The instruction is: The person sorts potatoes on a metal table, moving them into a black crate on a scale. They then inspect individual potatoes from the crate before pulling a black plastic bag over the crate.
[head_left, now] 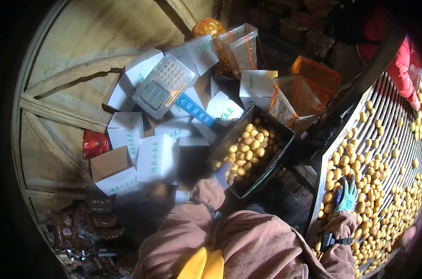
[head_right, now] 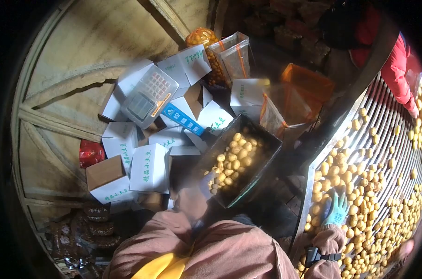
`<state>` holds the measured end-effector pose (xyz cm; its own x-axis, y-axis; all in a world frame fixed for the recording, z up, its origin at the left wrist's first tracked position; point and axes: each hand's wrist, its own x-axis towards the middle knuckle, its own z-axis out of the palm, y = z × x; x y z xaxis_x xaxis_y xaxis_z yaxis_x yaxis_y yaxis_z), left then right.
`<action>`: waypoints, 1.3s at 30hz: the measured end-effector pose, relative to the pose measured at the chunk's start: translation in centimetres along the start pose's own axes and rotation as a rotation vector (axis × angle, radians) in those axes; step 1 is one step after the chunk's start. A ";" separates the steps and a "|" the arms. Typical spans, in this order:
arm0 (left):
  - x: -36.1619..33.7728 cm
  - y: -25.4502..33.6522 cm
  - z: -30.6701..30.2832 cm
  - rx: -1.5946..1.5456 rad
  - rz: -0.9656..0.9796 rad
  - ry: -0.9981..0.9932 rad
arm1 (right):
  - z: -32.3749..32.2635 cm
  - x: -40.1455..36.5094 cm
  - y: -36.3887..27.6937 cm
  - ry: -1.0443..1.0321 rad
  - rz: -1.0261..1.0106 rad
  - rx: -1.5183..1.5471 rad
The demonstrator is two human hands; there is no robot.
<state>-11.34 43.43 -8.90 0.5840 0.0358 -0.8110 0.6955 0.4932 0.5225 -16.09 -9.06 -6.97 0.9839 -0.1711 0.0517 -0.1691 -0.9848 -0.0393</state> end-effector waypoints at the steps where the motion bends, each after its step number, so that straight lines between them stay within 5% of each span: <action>1: 0.8 -0.4 -0.4 -0.032 -0.017 -0.008 | 0.1 0.0 -0.1 0.009 0.001 -0.002; 6: 1.1 2.2 1.5 -0.057 -0.069 -0.102 | -0.3 0.2 -0.4 0.018 -0.029 0.026; 11: 8.5 0.8 1.7 -0.257 -0.105 -0.212 | -1.7 0.0 -0.9 -0.013 0.017 -0.008; 17: 12.6 2.6 1.1 -0.062 -0.006 -0.325 | -3.8 -4.1 -1.2 0.206 0.071 0.159; 20: 17.0 2.6 1.4 0.297 0.253 -0.579 | -2.1 -7.5 0.5 0.075 0.181 0.038; 22: 18.7 2.7 2.5 0.504 0.533 -0.932 | -3.9 -8.9 0.7 0.034 0.206 0.103; 24: 15.0 3.6 8.1 -0.067 0.052 -1.443 | -4.0 -10.8 1.3 0.017 0.250 0.079; 26: 7.9 3.6 14.8 0.111 0.151 -0.820 | -4.8 -11.8 1.5 0.036 0.255 0.103; 29: 4.2 1.8 24.4 0.524 0.364 -0.791 | -5.7 -14.7 2.0 0.015 0.254 0.090; 32: 0.4 -2.2 31.6 1.192 1.068 -0.984 | -5.9 -17.8 1.9 -0.002 0.295 0.074; 34: -2.2 -3.3 34.9 1.837 1.531 -0.929 | -6.1 -18.7 2.5 -0.036 0.314 0.120; 39: -1.4 -7.7 36.5 2.025 1.418 -0.951 | -7.1 -20.8 3.0 -0.125 0.387 0.187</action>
<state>-2.23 7.88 -2.13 0.3384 -0.9386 -0.0674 -0.8932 -0.3429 0.2910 -37.44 -8.72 -1.05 0.8515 -0.5097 -0.1230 -0.5243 -0.8246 -0.2126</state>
